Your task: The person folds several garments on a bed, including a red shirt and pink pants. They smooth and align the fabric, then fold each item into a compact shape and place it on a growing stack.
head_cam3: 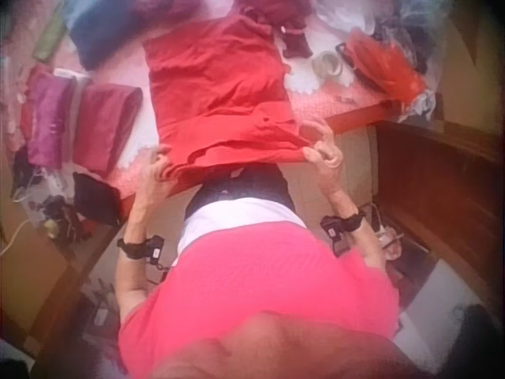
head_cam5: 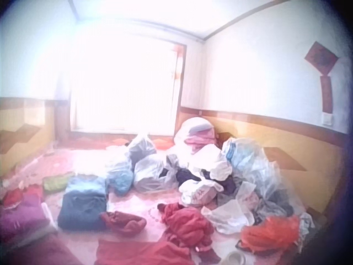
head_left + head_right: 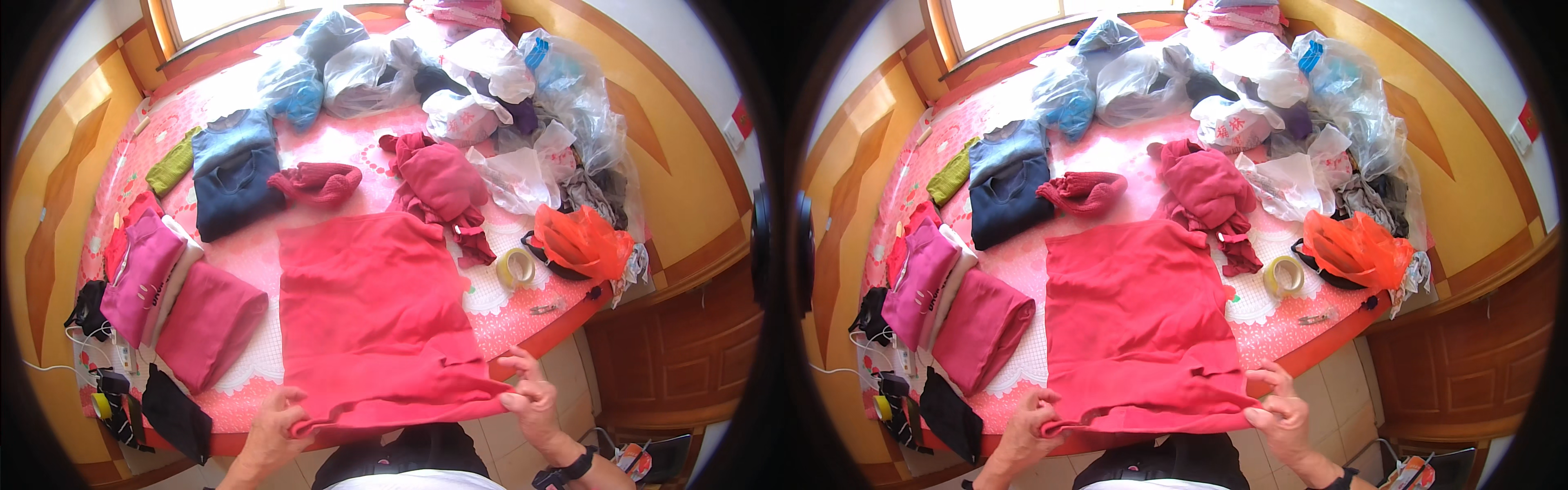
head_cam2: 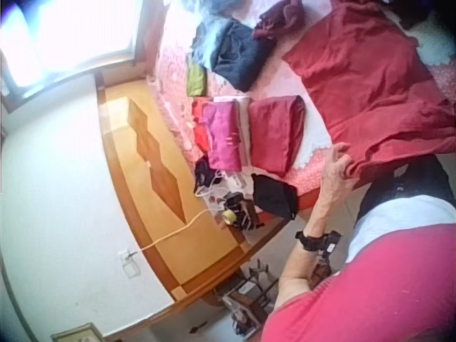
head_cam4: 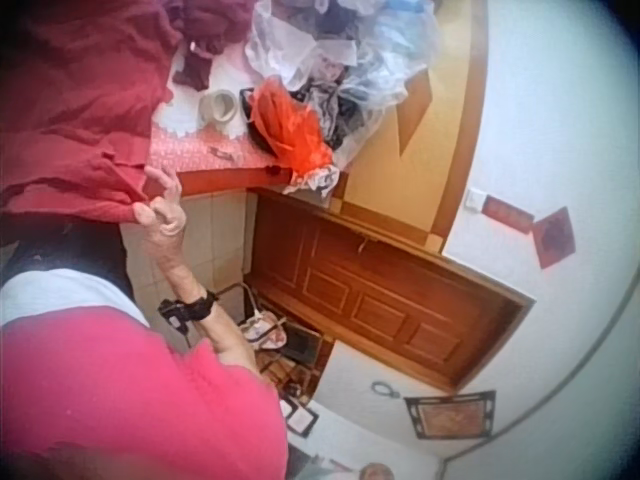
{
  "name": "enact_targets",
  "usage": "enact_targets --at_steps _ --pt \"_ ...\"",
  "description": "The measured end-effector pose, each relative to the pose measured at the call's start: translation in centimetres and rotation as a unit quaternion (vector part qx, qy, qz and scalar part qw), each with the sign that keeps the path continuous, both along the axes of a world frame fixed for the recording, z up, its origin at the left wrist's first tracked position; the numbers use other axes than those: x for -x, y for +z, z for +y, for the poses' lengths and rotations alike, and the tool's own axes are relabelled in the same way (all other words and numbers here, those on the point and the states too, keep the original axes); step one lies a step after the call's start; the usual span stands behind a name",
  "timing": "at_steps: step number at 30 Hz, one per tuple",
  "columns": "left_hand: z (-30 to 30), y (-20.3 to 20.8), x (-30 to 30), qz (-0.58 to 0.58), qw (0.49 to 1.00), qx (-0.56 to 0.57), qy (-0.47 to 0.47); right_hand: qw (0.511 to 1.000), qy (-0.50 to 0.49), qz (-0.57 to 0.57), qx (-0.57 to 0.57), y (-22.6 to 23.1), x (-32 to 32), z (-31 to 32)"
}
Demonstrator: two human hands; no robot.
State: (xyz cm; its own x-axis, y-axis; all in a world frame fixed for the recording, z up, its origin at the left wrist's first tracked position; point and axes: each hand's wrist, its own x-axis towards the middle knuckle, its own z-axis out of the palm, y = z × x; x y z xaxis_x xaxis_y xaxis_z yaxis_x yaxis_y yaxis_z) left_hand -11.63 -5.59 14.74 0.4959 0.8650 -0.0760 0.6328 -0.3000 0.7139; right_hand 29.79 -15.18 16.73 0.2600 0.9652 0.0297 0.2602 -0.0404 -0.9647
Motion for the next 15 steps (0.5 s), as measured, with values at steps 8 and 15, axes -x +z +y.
enact_targets --at_steps 8,15 --pt "1.5 2.8 1.7 0.034 0.976 0.211 -0.043 0.954 0.199 0.111 0.193 4.4 1.6 -2.1" --pt "2.6 5.0 4.1 0.247 0.958 -0.12 -0.08 0.881 0.424 0.171 0.123 2.2 10.4 4.3"
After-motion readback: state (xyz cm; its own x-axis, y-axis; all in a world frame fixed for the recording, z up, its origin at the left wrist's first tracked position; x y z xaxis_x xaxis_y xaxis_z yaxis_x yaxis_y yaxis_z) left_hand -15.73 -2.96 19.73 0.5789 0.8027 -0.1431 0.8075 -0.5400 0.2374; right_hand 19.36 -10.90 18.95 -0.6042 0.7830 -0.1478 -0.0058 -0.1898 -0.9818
